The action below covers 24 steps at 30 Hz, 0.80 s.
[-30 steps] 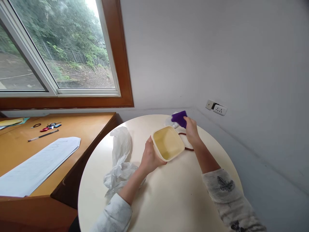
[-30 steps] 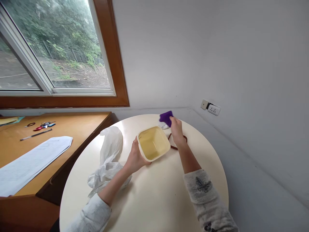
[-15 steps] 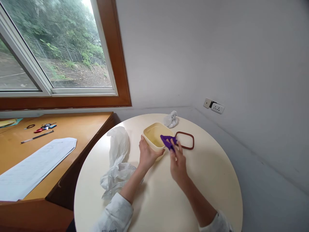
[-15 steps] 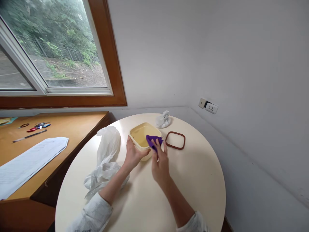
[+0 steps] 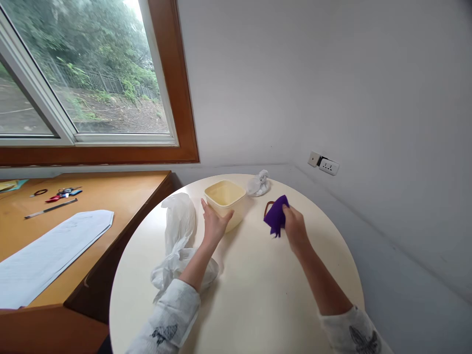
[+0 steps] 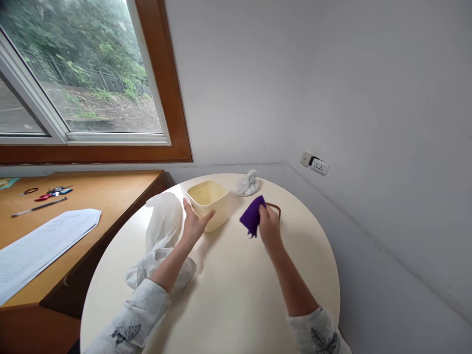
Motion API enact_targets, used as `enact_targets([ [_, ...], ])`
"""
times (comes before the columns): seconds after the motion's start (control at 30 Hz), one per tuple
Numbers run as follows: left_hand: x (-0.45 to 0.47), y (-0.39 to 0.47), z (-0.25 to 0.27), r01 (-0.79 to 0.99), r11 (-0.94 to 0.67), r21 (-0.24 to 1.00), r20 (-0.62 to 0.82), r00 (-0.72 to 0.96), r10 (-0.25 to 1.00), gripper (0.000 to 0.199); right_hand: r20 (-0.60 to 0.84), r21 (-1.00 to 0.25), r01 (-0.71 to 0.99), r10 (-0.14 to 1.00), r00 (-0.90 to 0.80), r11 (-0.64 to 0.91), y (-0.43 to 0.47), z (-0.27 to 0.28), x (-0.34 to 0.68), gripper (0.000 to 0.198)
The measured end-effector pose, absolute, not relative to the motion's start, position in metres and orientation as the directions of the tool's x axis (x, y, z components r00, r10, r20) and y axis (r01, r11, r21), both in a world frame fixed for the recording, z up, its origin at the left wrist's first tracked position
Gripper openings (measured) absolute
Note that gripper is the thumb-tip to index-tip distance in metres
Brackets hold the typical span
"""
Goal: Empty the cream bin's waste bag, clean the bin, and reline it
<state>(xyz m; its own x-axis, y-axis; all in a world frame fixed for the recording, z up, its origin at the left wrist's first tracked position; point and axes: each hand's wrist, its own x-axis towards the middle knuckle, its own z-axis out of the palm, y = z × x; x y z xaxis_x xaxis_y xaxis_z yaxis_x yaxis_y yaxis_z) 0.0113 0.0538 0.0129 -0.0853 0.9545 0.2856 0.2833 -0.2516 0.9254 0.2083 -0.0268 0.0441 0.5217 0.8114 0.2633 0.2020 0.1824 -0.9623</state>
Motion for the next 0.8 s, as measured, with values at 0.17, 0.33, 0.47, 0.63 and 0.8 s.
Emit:
enact_targets([
  [0.17, 0.009, 0.046, 0.011, 0.382, -0.222, 0.897, 0.293, -0.136, 0.946, 0.106, 0.448, -0.809, 0.585, 0.7, 0.556, 0.053, -0.014, 0.026, 0.256, 0.038],
  [0.33, 0.001, 0.019, 0.008, 0.415, -0.283, 0.865, 0.36, -0.121, 0.925, 0.089, 0.335, -0.423, 0.898, 0.942, 0.031, 0.121, -0.01, -0.017, 0.256, 0.042],
  [0.47, -0.002, -0.004, 0.01, 0.397, -0.333, 0.855, 0.401, -0.1, 0.91, 0.076, 0.286, -0.371, 0.92, 0.958, -0.019, 0.129, -0.005, -0.048, 0.248, 0.044],
  [0.63, 0.009, -0.024, 0.005, 0.296, -0.397, 0.869, 0.425, -0.035, 0.905, 0.06, 0.345, -0.297, 0.953, 0.937, 0.052, 0.056, 0.017, -0.067, 0.243, 0.041],
  [0.8, 0.018, -0.032, -0.01, 0.158, -0.317, 0.935, 0.31, 0.066, 0.948, 0.041, 0.422, -0.239, 0.969, 0.905, 0.051, 0.056, 0.02, -0.075, 0.242, 0.031],
])
